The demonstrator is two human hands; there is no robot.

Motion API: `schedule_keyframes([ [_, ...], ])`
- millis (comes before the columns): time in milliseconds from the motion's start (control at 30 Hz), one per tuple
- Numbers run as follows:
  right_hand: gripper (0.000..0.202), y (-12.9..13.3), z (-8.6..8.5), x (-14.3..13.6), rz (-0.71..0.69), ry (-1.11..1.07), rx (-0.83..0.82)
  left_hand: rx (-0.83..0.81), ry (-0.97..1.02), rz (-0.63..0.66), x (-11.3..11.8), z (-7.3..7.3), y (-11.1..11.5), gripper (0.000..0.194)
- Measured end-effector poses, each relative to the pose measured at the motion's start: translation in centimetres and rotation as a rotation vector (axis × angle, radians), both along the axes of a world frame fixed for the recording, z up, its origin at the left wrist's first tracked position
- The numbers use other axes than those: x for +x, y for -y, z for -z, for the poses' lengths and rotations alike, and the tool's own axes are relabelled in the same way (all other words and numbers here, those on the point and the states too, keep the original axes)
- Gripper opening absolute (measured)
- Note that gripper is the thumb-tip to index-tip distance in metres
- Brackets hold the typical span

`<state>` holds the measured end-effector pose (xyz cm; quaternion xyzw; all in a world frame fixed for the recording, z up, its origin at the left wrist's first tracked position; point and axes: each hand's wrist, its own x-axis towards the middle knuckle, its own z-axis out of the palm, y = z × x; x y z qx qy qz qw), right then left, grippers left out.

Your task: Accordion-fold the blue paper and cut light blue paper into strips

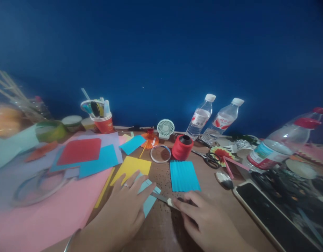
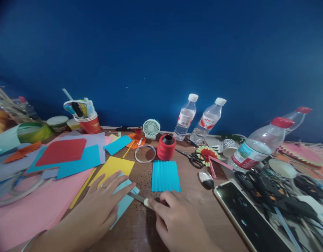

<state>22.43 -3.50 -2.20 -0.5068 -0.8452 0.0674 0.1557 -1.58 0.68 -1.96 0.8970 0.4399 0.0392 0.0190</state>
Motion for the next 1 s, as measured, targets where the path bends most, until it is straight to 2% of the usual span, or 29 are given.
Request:
schedule_keyframes([
  [200,0.034,0.1,0.2,0.7,-0.062,0.024,-0.084,-0.039,-0.062,0.06,0.6,-0.4,0.7,0.081],
  [367,0.038,0.0,0.2,1.1,-0.061,-0.001,-0.194,-0.069,-0.09,0.073,0.8,-0.6,0.8,0.083],
  [533,0.03,-0.1,0.1,1.5,-0.092,-0.007,-0.166,-0.038,-0.092,0.12,0.7,-0.3,1.0,0.085],
  [667,0.024,-0.1,0.1,1.7,-0.09,-0.003,-0.115,-0.014,-0.089,0.173,0.5,-0.4,1.5,0.074],
  [733,0.024,-0.1,0.2,1.7,-0.087,-0.003,-0.125,-0.004,-0.078,0.184,0.5,-0.6,1.6,0.064],
  [867,0.023,-0.1,0.3,1.5,-0.079,-0.014,-0.144,0.001,-0.047,0.2,0.3,-0.7,1.1,0.058],
  [933,0.021,-0.1,0.3,1.5,-0.077,-0.012,-0.135,0.005,-0.014,0.159,0.2,-0.6,0.6,0.055],
  [1000,0.021,-0.1,0.3,1.5,-0.08,-0.007,-0.125,0.053,0.021,0.053,-0.1,-0.4,0.2,0.053],
])
